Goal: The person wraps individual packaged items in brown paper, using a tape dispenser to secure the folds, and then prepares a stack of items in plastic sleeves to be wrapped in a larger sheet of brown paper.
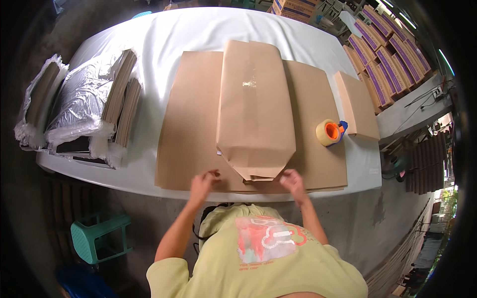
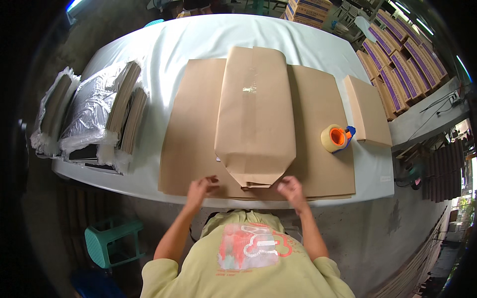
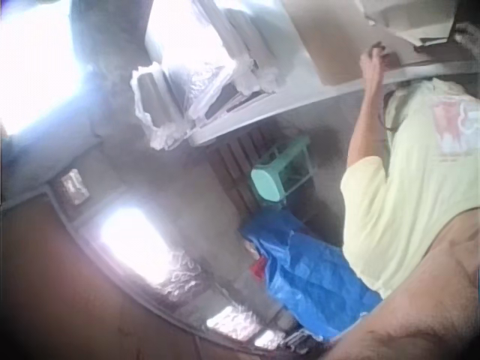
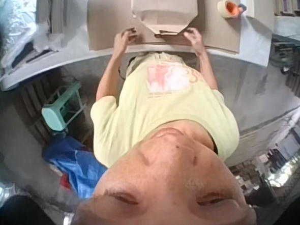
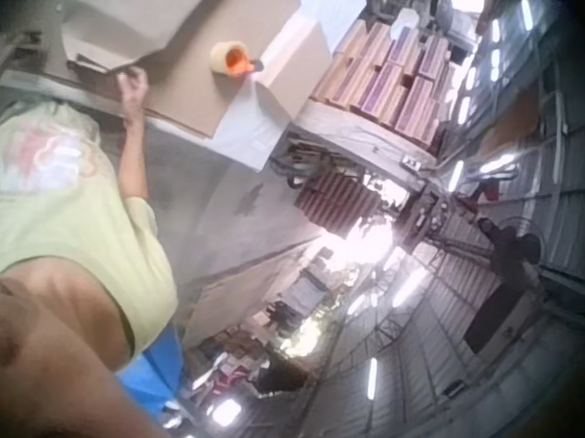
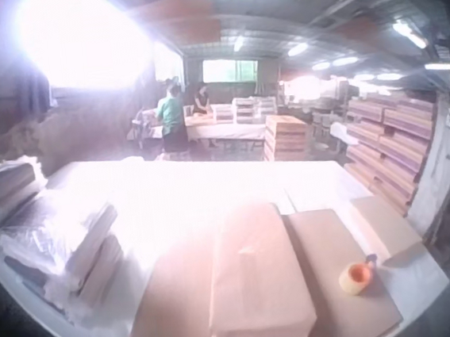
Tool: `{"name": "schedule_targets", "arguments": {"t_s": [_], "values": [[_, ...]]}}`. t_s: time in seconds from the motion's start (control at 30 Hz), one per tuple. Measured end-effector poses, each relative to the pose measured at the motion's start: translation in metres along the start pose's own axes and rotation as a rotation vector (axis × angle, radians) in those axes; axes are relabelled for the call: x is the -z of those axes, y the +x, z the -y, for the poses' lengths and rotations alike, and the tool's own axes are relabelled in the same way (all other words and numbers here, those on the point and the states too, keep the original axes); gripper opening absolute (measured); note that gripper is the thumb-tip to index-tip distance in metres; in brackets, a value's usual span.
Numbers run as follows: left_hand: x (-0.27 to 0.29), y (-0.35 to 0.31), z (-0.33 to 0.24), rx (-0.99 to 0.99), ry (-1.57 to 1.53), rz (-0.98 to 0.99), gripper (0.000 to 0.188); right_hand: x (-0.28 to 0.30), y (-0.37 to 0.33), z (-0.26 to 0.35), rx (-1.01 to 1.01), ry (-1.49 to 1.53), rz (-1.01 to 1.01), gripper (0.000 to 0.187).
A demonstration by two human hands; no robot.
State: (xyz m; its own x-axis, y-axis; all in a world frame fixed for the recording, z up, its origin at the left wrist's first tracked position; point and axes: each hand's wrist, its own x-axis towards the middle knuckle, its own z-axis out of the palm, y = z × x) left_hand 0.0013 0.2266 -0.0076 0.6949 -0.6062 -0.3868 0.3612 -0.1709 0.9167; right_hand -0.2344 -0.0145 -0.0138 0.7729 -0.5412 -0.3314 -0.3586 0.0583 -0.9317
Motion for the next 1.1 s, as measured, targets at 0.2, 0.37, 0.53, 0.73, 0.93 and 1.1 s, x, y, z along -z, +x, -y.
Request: {"name": "schedule_targets", "arguments": {"t_s": [0.2,0.37,0.53,0.73,0.93,1.1], "values": [[0.001,0.065,-0.081,0.271,0.041,-0.007,0.059,0.02,0.08,0.036,-0.168,0.388,-0.468,0.07],[-0.005,0.082,-0.087,0.289,0.343,0.034,0.056,0.006,0.087,0.054,-0.319,0.337,-0.478,0.097],[-0.025,0.085,-0.065,0.275,0.236,0.065,0.055,0.004,0.082,0.044,-0.19,0.265,-0.568,0.1],[-0.026,0.079,-0.037,0.25,0.14,0.039,0.049,-0.031,0.04,-0.013,0.013,0.224,-0.478,0.093],[0.034,0.058,-0.005,0.07,0.301,-0.089,0.034,-0.009,-0.013,0.005,-0.102,0.227,-0.197,0.077],[0.024,0.061,-0.03,-0.382,0.71,-0.151,0.058,0.047,0.037,-0.004,-0.009,0.313,-0.533,0.072]]}}
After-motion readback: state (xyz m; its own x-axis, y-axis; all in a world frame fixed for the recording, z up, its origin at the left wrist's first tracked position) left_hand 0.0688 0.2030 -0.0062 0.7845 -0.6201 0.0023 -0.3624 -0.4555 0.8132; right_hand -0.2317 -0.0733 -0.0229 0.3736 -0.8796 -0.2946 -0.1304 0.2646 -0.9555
